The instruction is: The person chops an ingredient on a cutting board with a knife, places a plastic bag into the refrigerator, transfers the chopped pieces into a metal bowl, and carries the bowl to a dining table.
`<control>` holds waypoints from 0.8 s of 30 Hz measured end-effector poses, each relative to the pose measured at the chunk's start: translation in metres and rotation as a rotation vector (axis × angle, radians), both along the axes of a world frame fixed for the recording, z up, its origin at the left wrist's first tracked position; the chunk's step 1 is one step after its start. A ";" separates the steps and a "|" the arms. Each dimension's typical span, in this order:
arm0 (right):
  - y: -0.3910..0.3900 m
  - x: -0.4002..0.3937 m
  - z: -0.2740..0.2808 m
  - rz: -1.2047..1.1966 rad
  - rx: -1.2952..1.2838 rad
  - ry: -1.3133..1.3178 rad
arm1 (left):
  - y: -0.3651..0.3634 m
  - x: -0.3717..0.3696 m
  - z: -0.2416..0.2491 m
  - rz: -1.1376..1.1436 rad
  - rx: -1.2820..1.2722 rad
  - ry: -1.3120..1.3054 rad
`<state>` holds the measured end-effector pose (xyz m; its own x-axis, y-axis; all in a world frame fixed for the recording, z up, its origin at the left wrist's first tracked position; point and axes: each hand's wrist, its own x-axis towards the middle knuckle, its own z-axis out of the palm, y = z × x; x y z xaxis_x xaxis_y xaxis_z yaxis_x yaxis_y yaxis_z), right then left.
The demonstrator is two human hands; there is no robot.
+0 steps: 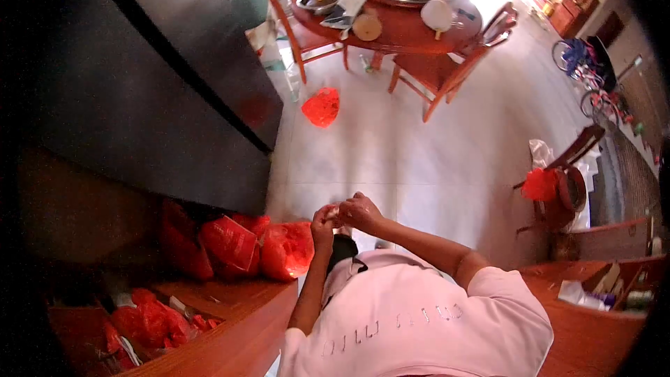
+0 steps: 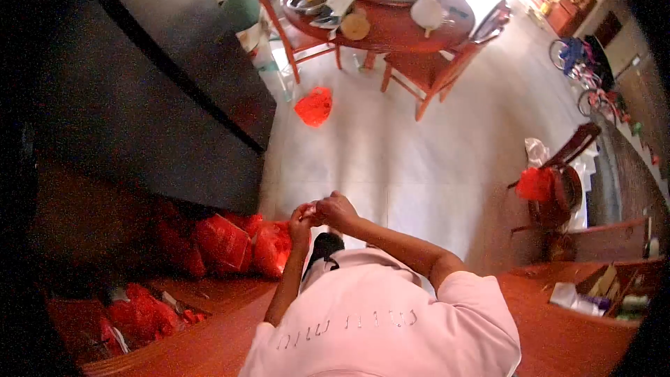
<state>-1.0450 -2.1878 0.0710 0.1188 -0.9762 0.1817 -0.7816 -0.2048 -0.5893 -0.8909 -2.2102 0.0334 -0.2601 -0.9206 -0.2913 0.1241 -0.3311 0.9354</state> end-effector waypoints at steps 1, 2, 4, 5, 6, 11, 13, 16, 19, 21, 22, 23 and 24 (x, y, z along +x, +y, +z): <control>-0.023 -0.001 -0.004 0.079 -0.017 0.020 | -0.020 -0.001 0.000 0.028 -0.009 -0.013; -0.048 0.000 -0.012 0.158 -0.028 0.032 | -0.041 0.001 -0.002 0.055 -0.010 -0.033; -0.096 0.004 0.019 0.228 0.141 0.311 | -0.089 0.011 -0.021 -0.015 0.108 0.137; -0.123 0.001 -0.003 0.227 0.138 0.301 | -0.108 0.018 -0.018 0.006 0.089 0.116; -0.147 0.002 -0.004 0.225 0.138 0.288 | -0.124 0.023 -0.013 0.026 0.074 0.091; -0.280 0.001 0.009 0.253 0.071 0.268 | -0.218 0.058 -0.023 0.153 -0.016 -0.041; -0.328 0.013 0.005 0.297 0.045 0.331 | -0.240 0.064 -0.057 0.281 -0.050 0.037; -0.413 0.044 0.010 0.407 0.003 0.289 | -0.275 0.089 -0.052 0.288 -0.104 0.021; -0.498 0.083 0.030 0.527 -0.363 0.554 | -0.283 0.087 0.007 0.529 -0.058 0.184; -0.558 0.108 0.042 0.604 -0.585 0.730 | -0.276 0.101 -0.025 0.622 -0.025 0.014; -0.592 0.121 0.050 0.630 -0.685 0.766 | -0.276 0.107 -0.037 0.667 -0.014 -0.077; -0.618 0.132 0.065 0.642 -0.710 0.940 | -0.277 0.104 -0.031 0.752 -0.044 -0.044; -0.643 0.142 0.086 0.646 -0.740 1.118 | -0.281 0.099 -0.021 0.838 -0.079 -0.007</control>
<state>-0.9030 -2.8311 0.1572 0.8935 -0.4311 0.1256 -0.4075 -0.6612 0.6299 -0.7921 -2.4910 0.0127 0.5201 -0.8261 -0.2170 0.2937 -0.0656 0.9536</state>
